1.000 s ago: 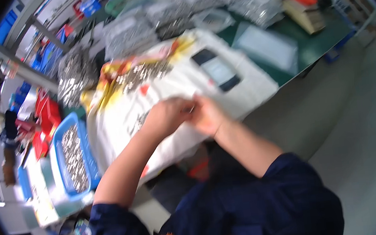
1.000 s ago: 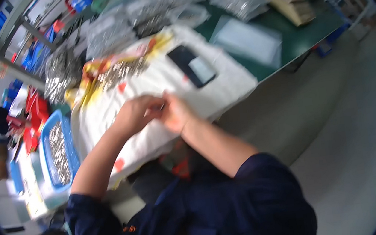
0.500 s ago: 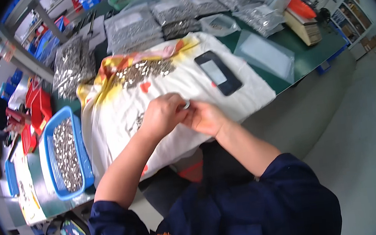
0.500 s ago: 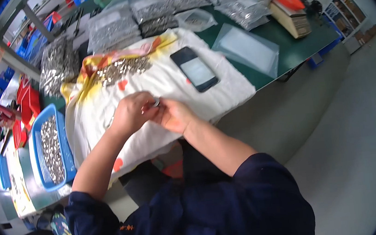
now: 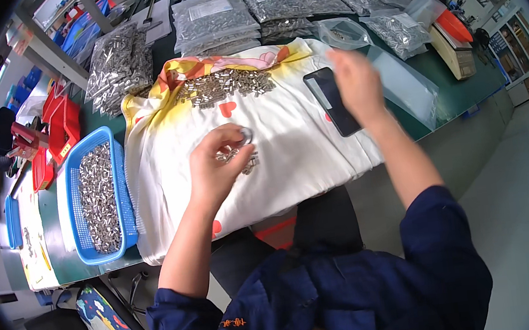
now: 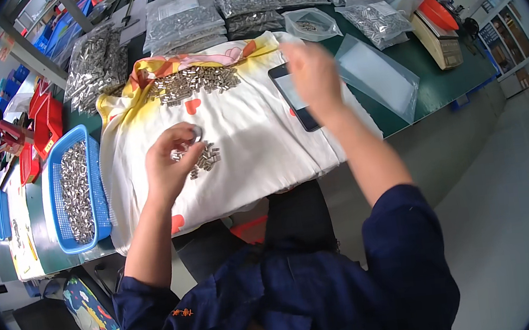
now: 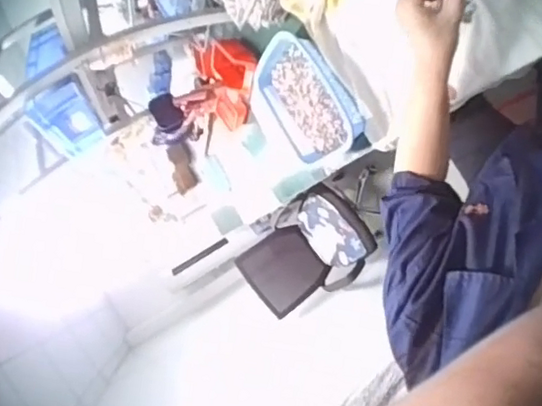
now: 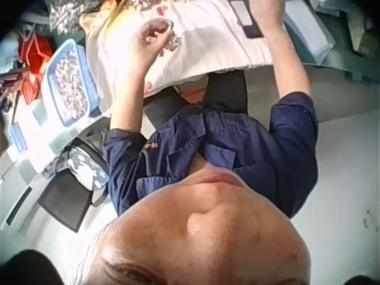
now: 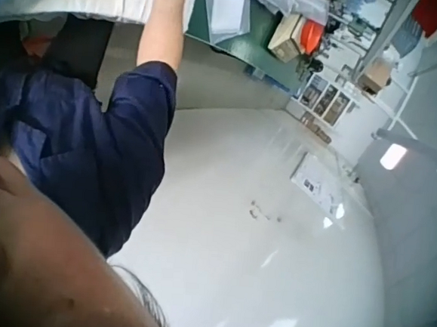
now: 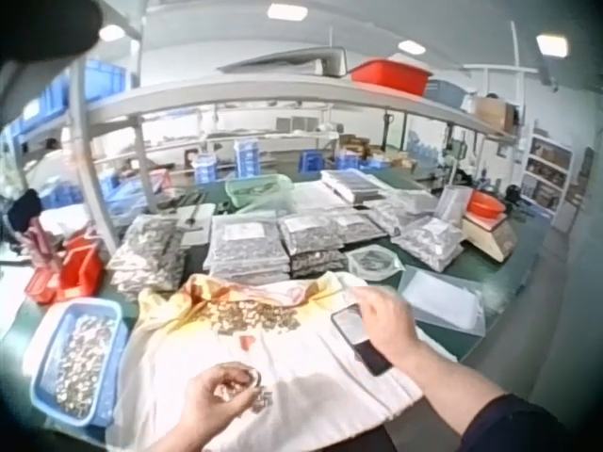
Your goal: Manually inserting small metal pins into a circular metal base at a factory workstation.
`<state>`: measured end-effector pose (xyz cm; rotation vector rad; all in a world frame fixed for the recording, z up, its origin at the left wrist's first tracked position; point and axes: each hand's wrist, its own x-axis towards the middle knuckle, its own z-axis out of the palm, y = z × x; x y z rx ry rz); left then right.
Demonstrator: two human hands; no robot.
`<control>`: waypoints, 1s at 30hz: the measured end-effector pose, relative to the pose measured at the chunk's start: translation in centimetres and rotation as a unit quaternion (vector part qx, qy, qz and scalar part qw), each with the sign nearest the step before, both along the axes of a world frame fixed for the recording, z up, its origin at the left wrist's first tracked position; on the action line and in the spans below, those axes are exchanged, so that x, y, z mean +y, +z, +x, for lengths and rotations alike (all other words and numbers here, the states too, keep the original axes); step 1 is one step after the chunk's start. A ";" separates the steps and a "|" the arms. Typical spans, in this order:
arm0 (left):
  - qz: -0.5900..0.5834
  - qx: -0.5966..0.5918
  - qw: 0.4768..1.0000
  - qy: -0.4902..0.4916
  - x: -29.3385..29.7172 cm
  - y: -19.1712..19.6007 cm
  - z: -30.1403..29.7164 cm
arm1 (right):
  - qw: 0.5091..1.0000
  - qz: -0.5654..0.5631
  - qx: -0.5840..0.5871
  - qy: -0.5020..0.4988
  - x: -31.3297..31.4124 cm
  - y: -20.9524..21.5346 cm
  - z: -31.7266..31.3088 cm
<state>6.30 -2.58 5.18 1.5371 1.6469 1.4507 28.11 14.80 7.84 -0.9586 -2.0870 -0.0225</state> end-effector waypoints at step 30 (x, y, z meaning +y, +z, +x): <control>-0.005 -0.495 0.869 -0.018 1.7 -1.6 -9.1 | 0.977 -0.097 -0.174 0.071 0.8 -8.3 -10.8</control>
